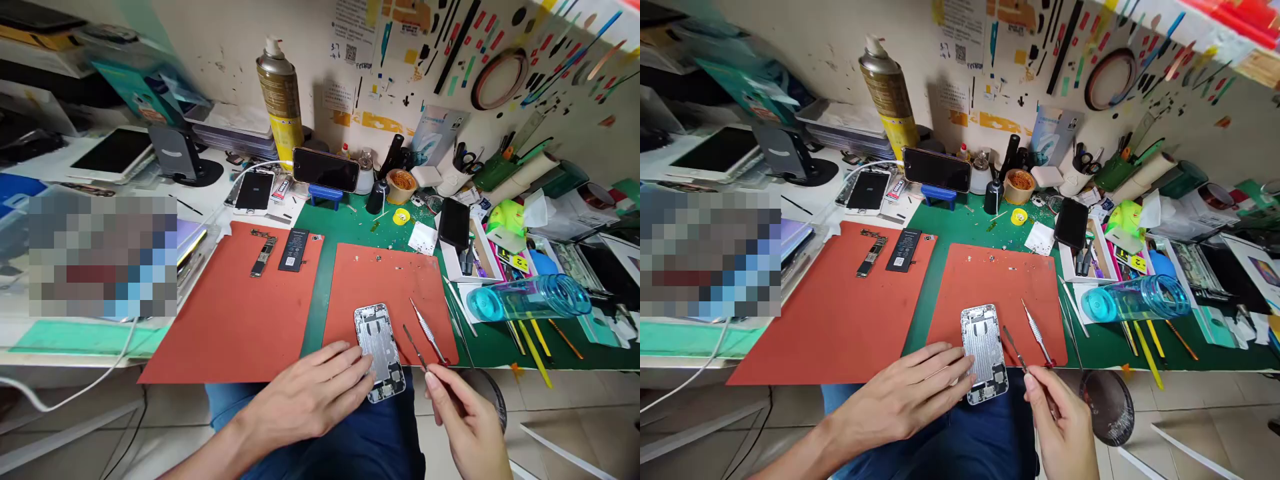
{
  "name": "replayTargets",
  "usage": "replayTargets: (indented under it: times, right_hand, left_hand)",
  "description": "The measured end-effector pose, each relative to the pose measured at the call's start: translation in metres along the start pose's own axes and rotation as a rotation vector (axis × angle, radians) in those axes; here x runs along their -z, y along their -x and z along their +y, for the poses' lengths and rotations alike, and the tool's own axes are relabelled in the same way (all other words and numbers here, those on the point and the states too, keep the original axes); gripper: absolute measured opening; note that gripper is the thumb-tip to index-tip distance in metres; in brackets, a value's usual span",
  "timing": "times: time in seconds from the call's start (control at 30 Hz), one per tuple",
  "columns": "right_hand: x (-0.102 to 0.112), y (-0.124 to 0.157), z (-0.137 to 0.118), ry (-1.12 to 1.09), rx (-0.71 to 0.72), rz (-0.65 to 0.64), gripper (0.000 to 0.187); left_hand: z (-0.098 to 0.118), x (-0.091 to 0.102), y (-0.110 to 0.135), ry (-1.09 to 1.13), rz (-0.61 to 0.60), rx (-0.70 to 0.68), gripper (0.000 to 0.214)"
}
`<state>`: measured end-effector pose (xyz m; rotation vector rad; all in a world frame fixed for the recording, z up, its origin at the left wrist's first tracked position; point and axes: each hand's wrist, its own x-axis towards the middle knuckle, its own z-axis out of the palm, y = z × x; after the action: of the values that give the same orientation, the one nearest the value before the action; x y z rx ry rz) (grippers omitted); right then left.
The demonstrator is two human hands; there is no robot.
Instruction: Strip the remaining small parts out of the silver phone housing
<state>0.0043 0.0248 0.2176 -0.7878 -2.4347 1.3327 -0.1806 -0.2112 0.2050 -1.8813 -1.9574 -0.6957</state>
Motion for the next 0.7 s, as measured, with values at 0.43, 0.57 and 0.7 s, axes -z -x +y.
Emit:
replayTargets:
  times: [0.43,0.57,0.7]
  right_hand:
    - [-0.020,0.010,-0.007,0.066,0.037,0.076,0.029]
    - [-0.030,0.018,-0.008,0.073,0.036,0.073,0.029]
    - [-0.038,0.022,-0.011,0.117,0.081,0.088,0.028]
  left_hand:
    - [0.027,-0.031,-0.019,-0.043,0.115,0.036,0.025]
    - [0.027,-0.027,-0.010,-0.036,0.152,0.032,0.018]
    - [0.010,-0.003,0.000,-0.022,0.177,0.189,0.031]
